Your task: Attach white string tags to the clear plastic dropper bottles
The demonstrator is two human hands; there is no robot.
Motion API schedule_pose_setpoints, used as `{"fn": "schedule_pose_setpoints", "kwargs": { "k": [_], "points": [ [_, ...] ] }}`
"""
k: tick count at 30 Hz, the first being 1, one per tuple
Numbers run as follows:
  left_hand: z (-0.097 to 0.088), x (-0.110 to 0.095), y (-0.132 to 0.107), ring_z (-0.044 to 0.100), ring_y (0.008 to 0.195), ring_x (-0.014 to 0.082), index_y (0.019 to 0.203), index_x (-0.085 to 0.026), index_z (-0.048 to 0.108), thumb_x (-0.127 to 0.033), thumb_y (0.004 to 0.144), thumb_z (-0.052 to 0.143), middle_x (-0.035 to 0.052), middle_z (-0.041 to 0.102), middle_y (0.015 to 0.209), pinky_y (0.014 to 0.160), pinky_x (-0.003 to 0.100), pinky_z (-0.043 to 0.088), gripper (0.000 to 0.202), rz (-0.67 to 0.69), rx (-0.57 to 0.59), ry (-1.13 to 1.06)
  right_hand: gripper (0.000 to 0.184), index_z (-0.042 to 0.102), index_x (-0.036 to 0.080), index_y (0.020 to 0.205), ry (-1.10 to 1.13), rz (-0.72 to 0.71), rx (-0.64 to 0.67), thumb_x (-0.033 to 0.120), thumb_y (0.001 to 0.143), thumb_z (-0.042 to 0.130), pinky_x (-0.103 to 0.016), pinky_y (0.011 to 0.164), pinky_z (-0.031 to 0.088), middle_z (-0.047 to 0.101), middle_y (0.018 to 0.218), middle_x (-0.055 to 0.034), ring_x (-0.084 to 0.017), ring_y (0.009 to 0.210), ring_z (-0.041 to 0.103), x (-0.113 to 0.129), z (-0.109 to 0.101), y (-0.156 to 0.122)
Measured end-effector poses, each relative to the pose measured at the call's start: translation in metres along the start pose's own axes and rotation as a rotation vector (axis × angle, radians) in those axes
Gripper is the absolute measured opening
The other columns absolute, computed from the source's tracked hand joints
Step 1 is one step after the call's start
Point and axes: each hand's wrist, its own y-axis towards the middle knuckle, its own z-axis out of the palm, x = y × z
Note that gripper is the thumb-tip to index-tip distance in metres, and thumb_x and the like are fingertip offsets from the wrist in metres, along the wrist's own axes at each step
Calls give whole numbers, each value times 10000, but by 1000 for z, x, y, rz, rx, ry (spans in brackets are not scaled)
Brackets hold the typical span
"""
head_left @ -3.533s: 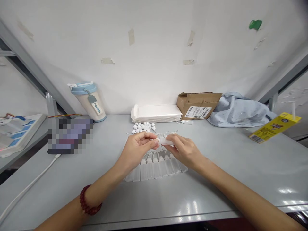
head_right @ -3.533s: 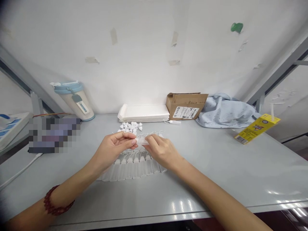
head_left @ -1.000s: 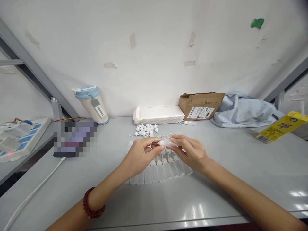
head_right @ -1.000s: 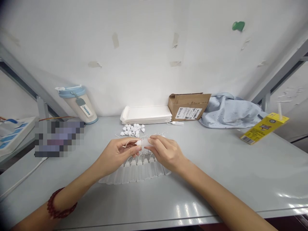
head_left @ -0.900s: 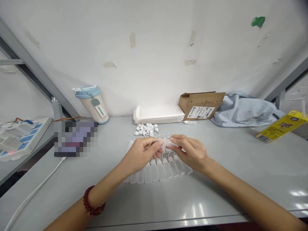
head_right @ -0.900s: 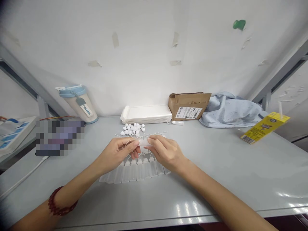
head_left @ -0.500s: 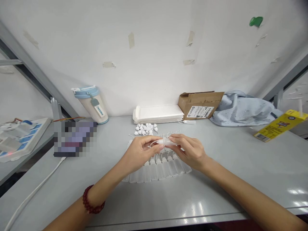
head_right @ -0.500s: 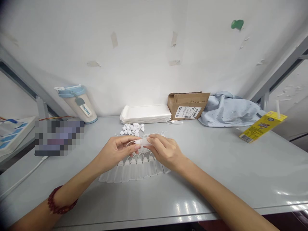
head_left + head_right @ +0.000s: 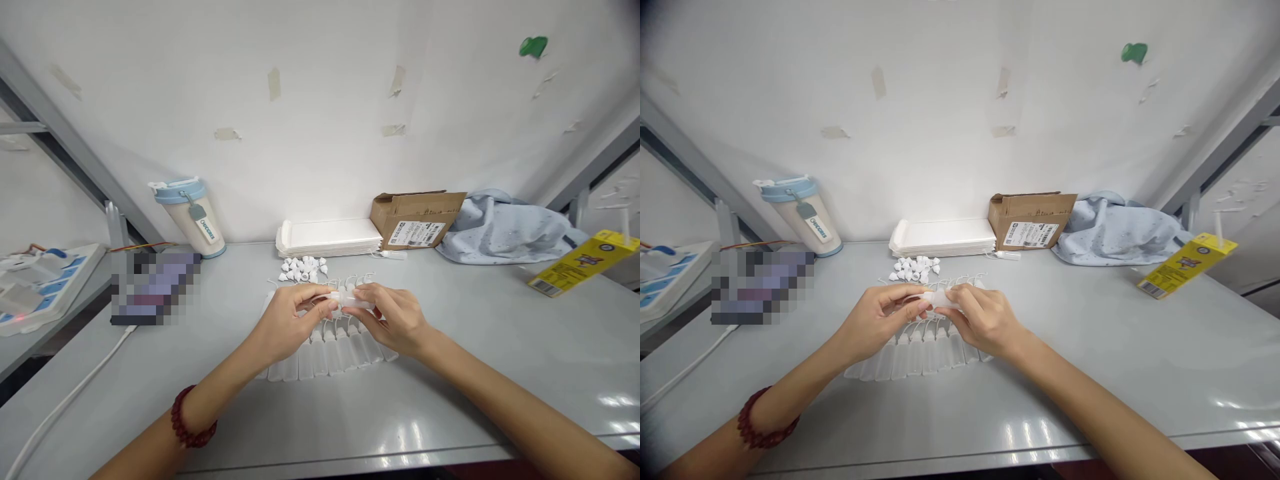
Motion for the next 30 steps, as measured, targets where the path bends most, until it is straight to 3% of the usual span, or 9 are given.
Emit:
{"fn": "schedule_pose_setpoints", "kwargs": {
  "k": [5, 11, 17, 20, 25, 30],
  "points": [
    [0, -1, 0, 631, 798, 183, 1003, -170, 651, -378, 827, 549, 48, 679, 864, 723, 281, 509, 291, -11, -12, -11, 103, 491, 174, 882, 32, 25, 12, 258, 873, 548, -188, 411, 388, 671, 705, -41, -86, 466, 552, 1, 0, -1],
    [0, -1, 2, 615, 719, 155, 823, -174, 654, -396, 848, 514, 16, 629, 724, 640, 239, 477, 264, -2, 30, -26, 94, 493, 171, 911, 40, 6, 27, 249, 878, 535, -186, 438, 385, 651, 714, -41, -95, 523, 562, 0, 1, 0],
    [-1, -3, 3, 598, 665, 129, 796, -163, 655, -355, 829, 563, 10, 631, 713, 634, 231, 479, 216, -55, 70, -143, 112, 497, 171, 899, 218, 101, 60, 283, 898, 507, -187, 405, 331, 495, 573, 37, -74, 435, 394, 6, -2, 2],
    [-1, -4, 3, 592, 645, 120, 825, -163, 655, -352, 816, 590, 8, 634, 720, 620, 226, 486, 199, -76, 79, -223, 75, 500, 169, 914, 294, 141, 37, 229, 883, 531, -190, 441, 377, 525, 631, 9, -85, 489, 429, 7, -2, 4],
    [-2, -2, 3, 601, 643, 133, 744, -139, 641, -387, 863, 510, 36, 629, 718, 622, 251, 487, 304, -102, 172, -223, 117, 500, 175, 953, 310, 66, 19, 155, 853, 558, -216, 509, 439, 558, 711, -30, -116, 599, 510, 4, 0, 4],
    [-5, -1, 4, 583, 615, 122, 708, -133, 618, -376, 874, 497, 29, 609, 669, 608, 244, 478, 318, -89, 216, -218, 165, 497, 176, 971, 280, 46, 16, 140, 836, 584, -207, 480, 401, 549, 715, -33, -110, 581, 470, 4, 0, 4]
  ]
}}
